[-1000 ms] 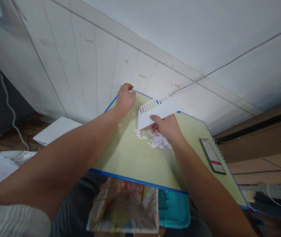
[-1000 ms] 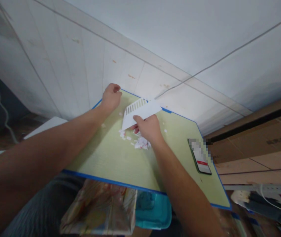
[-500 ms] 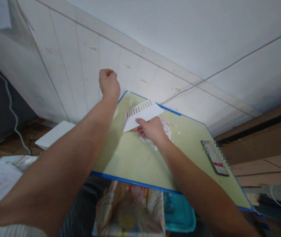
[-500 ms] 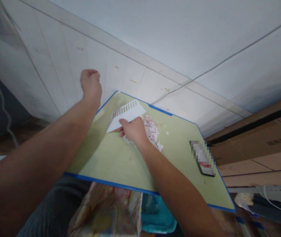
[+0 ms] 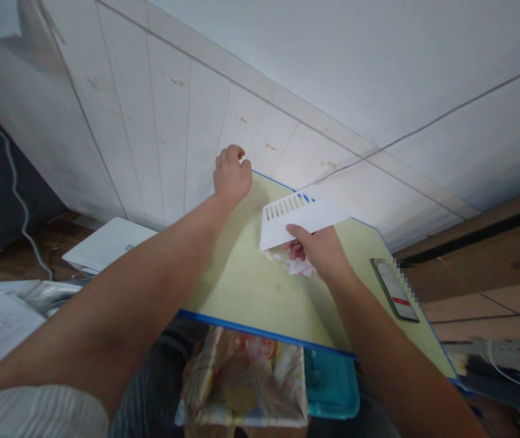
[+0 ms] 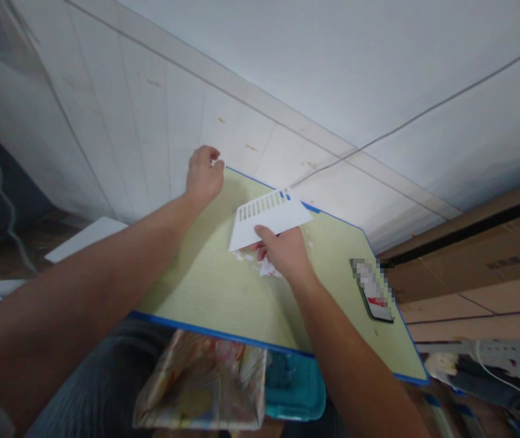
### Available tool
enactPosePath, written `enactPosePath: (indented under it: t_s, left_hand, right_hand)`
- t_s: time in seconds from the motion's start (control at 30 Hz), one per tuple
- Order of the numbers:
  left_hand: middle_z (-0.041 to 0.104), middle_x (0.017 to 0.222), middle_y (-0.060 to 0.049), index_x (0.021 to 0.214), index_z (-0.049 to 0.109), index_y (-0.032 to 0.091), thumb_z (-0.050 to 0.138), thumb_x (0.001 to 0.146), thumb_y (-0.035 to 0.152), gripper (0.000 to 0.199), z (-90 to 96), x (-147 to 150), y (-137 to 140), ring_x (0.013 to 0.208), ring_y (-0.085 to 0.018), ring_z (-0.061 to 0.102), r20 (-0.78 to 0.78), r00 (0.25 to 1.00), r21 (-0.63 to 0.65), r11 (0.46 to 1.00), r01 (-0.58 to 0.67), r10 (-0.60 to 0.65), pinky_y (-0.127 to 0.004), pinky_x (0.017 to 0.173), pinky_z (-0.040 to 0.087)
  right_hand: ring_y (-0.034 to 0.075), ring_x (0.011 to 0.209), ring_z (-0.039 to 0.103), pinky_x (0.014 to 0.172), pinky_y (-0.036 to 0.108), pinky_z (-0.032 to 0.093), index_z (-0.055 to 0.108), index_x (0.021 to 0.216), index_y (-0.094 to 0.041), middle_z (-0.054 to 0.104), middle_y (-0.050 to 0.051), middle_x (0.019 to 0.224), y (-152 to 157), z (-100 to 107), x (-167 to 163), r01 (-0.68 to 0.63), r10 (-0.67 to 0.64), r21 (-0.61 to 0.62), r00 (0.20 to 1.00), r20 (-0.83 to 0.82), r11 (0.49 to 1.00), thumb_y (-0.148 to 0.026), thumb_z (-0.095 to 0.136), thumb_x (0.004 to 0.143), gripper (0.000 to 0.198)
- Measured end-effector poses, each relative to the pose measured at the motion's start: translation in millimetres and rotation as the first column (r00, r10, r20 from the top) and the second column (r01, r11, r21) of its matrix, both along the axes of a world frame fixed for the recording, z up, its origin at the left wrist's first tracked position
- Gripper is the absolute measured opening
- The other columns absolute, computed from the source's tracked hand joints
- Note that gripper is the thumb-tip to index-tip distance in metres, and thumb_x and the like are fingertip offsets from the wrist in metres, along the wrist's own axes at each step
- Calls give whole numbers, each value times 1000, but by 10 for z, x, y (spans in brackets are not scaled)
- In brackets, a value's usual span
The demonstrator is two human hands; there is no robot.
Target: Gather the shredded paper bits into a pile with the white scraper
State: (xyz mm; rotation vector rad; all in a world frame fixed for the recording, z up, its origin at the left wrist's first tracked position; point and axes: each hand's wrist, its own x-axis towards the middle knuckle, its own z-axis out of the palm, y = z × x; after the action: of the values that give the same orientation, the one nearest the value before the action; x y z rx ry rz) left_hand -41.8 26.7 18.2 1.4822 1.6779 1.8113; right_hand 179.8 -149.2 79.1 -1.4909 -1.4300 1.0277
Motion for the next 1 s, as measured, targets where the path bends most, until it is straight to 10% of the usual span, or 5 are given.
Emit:
enactPosePath:
  t_s: [0.37,0.7,1.0]
  left_hand:
    - [75,146,-14,134,71,30,61,108,13,32,42,30,-161,149,-38,67,-217,976,-105,993,-48,24,-59,133,55]
    - [76,143,-14,132,70,29,61,106,13,32,64,65,-247,146,-39,67,-292,956,-99,994,-37,6,-61,132,56]
    - [70,155,-17,141,72,27,67,105,17,37,137,198,-381,155,-42,62,-439,889,-241,970,28,-135,-63,136,52]
  right_hand:
    - [16,36,58,37,24,45,71,66,-21,74,7,54,94,38,407,75,-71,-32,991,113,997,-23,81,80,17]
    - [12,33,52,33,21,36,70,75,-20,77,6,58,802,42,19,174,-174,5,980,99,985,-8,78,89,20]
    - [21,45,70,44,30,53,77,86,-20,82,10,68,-415,-68,824,214,-179,267,973,-149,940,-57,97,87,42]
